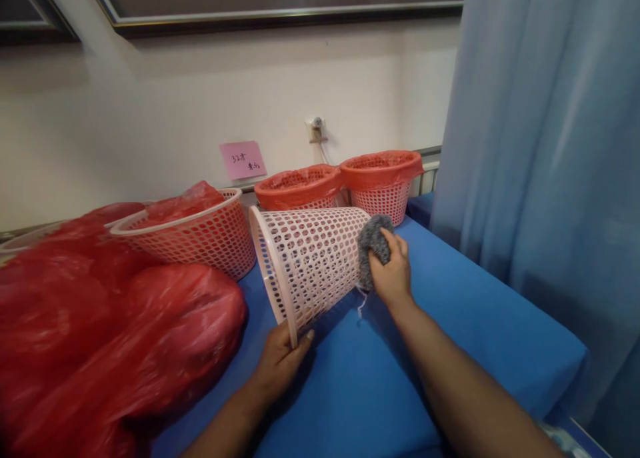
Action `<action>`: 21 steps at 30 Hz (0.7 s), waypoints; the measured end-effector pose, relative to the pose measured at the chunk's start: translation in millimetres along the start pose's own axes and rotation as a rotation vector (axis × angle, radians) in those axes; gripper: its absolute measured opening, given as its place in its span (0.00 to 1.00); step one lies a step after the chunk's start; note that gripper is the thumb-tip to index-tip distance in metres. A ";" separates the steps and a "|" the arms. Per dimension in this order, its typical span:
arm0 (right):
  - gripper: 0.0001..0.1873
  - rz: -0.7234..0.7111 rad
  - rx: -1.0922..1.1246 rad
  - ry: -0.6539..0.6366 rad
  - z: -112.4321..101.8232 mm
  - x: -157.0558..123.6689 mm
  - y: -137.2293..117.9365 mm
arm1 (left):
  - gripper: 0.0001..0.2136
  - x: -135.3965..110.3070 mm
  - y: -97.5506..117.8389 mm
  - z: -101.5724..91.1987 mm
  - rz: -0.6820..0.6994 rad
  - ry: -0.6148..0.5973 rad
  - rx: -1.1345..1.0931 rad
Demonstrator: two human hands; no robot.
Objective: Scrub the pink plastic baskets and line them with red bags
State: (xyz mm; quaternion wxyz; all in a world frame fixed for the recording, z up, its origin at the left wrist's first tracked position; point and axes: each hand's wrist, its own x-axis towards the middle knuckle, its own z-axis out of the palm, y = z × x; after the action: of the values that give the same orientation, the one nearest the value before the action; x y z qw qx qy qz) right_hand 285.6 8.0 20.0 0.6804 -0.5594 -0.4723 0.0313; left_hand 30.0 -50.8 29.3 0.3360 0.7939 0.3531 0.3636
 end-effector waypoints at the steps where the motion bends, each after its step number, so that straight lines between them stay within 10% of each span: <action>1: 0.28 -0.132 0.007 -0.066 -1.0 -11.4 -10.0 | 0.20 1.0 -0.7 0.7 0.019 -0.004 0.019; 7: 0.35 -0.790 0.178 -0.452 -6.4 -71.0 -63.8 | 0.17 2.2 -10.2 3.7 -0.001 -0.027 -0.034; 16: 0.28 0.183 -0.053 0.046 -0.2 17.6 14.0 | 0.25 9.8 -1.6 2.7 0.058 -0.102 0.030; 21: 0.30 -0.338 0.073 -0.156 -9.4 -18.3 -28.7 | 0.23 12.6 -6.4 5.3 0.044 -0.129 0.171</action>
State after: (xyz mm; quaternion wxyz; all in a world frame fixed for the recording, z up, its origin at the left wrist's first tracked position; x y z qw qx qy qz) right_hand 268.0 -20.0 32.3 0.6571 -0.4430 -0.6094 -0.0233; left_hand 38.4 -38.8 25.7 0.2808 0.8491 0.3427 0.2874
